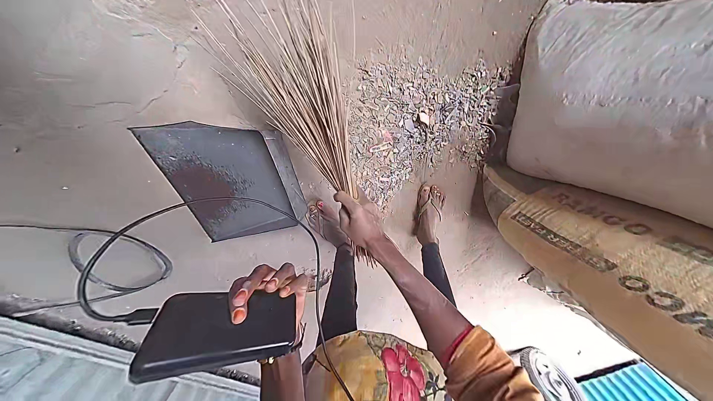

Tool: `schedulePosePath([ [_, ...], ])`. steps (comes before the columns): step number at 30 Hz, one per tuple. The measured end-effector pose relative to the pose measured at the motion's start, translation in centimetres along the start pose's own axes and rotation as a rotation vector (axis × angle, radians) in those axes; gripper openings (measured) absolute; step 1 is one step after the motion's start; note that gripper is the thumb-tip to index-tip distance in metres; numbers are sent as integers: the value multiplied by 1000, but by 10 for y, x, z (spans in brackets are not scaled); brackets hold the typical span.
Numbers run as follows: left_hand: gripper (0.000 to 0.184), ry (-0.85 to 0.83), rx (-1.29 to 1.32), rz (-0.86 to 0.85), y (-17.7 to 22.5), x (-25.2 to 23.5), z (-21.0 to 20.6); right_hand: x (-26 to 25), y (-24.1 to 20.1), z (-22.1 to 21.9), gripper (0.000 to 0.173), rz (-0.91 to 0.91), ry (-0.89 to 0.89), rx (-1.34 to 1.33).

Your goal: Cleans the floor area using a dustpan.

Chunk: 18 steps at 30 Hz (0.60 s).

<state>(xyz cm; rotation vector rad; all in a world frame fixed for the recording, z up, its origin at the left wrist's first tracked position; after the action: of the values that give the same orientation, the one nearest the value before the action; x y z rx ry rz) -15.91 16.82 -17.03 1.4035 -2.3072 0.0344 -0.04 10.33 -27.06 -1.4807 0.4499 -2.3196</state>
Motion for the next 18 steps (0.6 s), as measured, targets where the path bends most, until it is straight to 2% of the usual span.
schedulePosePath([
  [4, 13, -71, -55, -191, 11, 2, -9, -53, -31, -63, 37, 102, -61, 7],
  [7, 14, -45, 28, -281, 2, 10, 2, -69, -42, -88, 43, 104, -245, 54],
  [9, 13, 21, 75, -294, -3, 19, 13, -81, -37, -93, 41, 101, -301, 53],
  [11, 13, 56, 67, -277, -6, 23, 22, -87, -31, -67, 38, 122, -175, -93],
  [12, 13, 62, 58, -275, -7, 26, 28, -89, -26, -47, 37, 115, -57, -154],
  [14, 14, 101, 78, -286, -11, 35, 36, -99, -8, -9, 37, 4, 227, -90],
  [16, 16, 141, 107, -291, -15, 41, 42, -124, 16, 20, 62, -153, 416, 63],
  [18, 17, 169, 110, -292, -18, 46, 49, -149, 37, 26, 91, -257, 422, 205],
])
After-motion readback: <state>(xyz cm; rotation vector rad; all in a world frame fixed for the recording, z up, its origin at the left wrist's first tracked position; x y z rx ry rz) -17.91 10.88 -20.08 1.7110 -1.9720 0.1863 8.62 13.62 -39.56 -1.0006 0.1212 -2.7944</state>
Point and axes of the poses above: each hand's wrist, its own x-axis away from the middle knuckle, its own z-axis out of the back of the hand, y = z × x, the point moved 4 cm from there along -x, towards the middle knuckle, and after that the axes turned 13 degrees about -z, right-handed, at the moved point
